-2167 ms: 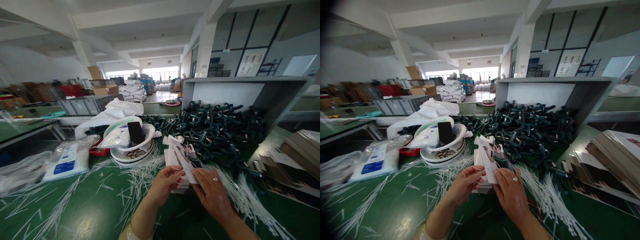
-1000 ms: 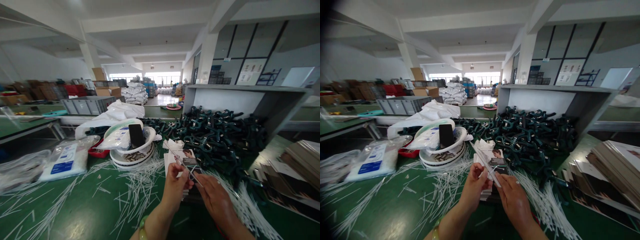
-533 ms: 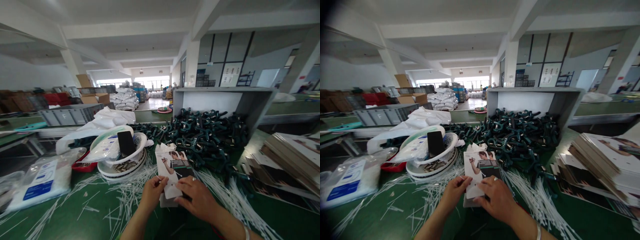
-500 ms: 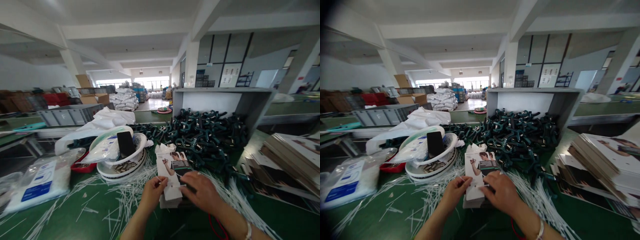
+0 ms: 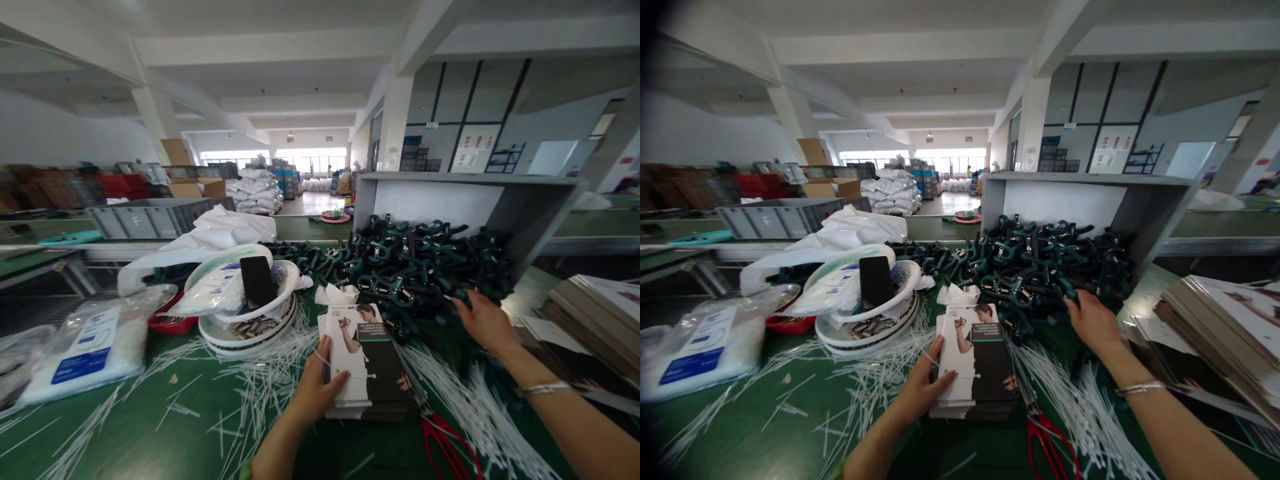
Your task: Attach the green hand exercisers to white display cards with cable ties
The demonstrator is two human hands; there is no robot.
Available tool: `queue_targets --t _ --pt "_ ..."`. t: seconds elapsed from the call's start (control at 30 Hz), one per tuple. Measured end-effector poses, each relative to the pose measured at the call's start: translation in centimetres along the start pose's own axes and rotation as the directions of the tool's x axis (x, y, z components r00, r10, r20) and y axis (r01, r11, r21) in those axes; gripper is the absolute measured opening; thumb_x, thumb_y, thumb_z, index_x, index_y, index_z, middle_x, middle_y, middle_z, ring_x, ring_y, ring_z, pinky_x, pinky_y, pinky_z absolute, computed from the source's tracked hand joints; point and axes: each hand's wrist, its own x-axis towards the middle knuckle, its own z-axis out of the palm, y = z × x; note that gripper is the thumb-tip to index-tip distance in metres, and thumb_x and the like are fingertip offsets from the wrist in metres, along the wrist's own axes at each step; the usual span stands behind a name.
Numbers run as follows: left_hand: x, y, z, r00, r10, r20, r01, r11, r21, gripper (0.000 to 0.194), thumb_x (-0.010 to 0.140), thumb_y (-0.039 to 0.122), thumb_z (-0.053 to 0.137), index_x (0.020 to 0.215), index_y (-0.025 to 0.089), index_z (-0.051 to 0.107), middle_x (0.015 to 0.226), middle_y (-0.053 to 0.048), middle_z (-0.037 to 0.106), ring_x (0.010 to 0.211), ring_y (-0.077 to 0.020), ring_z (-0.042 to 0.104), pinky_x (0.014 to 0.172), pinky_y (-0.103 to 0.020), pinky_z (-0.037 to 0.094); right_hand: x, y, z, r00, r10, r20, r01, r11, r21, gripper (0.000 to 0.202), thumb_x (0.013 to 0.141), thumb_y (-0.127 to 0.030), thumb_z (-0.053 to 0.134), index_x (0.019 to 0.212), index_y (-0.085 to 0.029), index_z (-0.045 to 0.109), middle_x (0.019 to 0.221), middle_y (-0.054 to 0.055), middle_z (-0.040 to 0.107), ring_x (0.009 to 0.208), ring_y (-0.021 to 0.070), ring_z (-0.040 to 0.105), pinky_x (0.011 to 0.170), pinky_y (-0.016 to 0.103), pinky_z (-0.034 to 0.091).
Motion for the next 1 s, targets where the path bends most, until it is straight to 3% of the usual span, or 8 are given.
queue_targets --t 0.1,0.2,0.3,0.53,0.7,0.77,0.83,1.0 --pt "-0.1 -0.3 0.2 1.0 0.007 -0.024 -0.007 1.0 0.003 0.067 0.068 0.031 0.067 0.13 0.017 0.046 0.143 -0.01 0.037 0.133 -0.0265 0.028 0.111 -0.037 0.015 0.0 -3.5 -2.9 0.962 -0.259 0.084 0.199 0.879 0.434 0.03 0.089 -0.032 0.037 0.111 -0.016 0.051 0.097 0.01 0.065 0.078 0.0193 0.065 0.068 0.031 0.05" --pt "-0.4 -0.4 0.3 0.999 0.027 -0.018 -0.026 1.0 0.01 0.065 0.07 0.032 0.066 0.13 0.017 0.046 0.142 -0.01 0.038 0.132 -0.0269 0.029 0.111 -0.038 0.016 -0.6 -9.1 -4.7 0.746 -0.657 0.112 0.523 0.681 0.513 0.027 0.088 -0.027 0.042 0.111 -0.021 0.053 0.108 0.006 0.062 0.097 0.0176 0.06 0.084 0.031 0.046" --pt "-0.6 -0.3 0.2 0.999 0.037 -0.026 -0.037 0.999 0.0 0.064 0.07 0.031 0.067 0.129 0.018 0.047 0.142 -0.011 0.038 0.132 -0.0274 0.03 0.111 -0.038 0.017 -0.5 -14.1 -4.7 0.531 -0.83 0.168 0.716 0.546 0.434 0.025 0.085 -0.017 0.045 0.107 -0.019 0.056 0.107 0.007 0.062 0.1 0.0182 0.058 0.087 0.033 0.044" --pt "-0.6 -0.4 0.4 0.996 -0.036 -0.087 0.02 0.985 -0.174 0.064 0.061 0.03 0.074 0.121 0.017 0.055 0.134 -0.011 0.047 0.129 -0.0282 0.035 0.111 -0.036 0.019 0.5 -19.4 -4.6 0.238 -0.894 0.38 0.837 0.388 0.386 0.02 0.081 -0.012 0.054 0.097 -0.02 0.063 0.092 0.003 0.067 0.086 0.0162 0.062 0.076 0.025 0.044" --pt "-0.5 -0.1 0.0 0.995 -0.103 0.012 0.096 0.87 -0.483 0.076 0.066 0.029 0.068 0.135 0.021 0.038 0.142 -0.008 0.039 0.133 -0.0273 0.029 0.111 -0.039 0.02 -1.3 -21.5 -4.9 0.021 -0.809 0.587 0.849 0.325 0.417 0.015 0.075 -0.016 0.064 0.09 -0.019 0.067 0.09 0.005 0.069 0.082 0.0184 0.063 0.069 0.025 0.043" --pt "-0.4 0.4 -0.1 0.994 -0.099 0.043 0.106 0.825 -0.554 0.07 0.072 0.034 0.061 0.137 0.023 0.035 0.144 -0.006 0.035 0.135 -0.0256 0.025 0.111 -0.039 0.019 -1.9 -21.7 -4.3 0.002 -0.806 0.592 0.841 0.322 0.435 0.017 0.076 -0.018 0.064 0.093 -0.02 0.067 0.093 0.006 0.069 0.085 0.0193 0.062 0.071 0.026 0.043" --pt "-0.5 0.7 0.0 0.994 -0.098 0.044 0.105 0.81 -0.577 0.063 0.076 0.04 0.057 0.134 0.023 0.039 0.143 -0.006 0.037 0.134 -0.0252 0.027 0.111 -0.039 0.02 -2.2 -21.3 -3.7 0.048 -0.835 0.548 0.823 0.343 0.452 0.02 0.078 -0.019 0.061 0.098 -0.021 0.067 0.099 0.006 0.068 0.09 0.02 0.062 0.075 0.028 0.043" --pt "-0.9 1.1 0.2 0.996 -0.088 0.03 0.091 0.855 -0.51 0.058 0.073 0.04 0.064 0.126 0.022 0.046 0.133 -0.006 0.049 0.125 -0.0242 0.041 0.105 -0.036 0.03 -1.4 -18.0 -3.6 0.284 -0.87 0.403 0.746 0.465 0.477 0.023 0.085 -0.02 0.049 0.102 -0.02 0.065 0.098 0.005 0.068 0.089 0.0184 0.061 0.08 0.029 0.043"
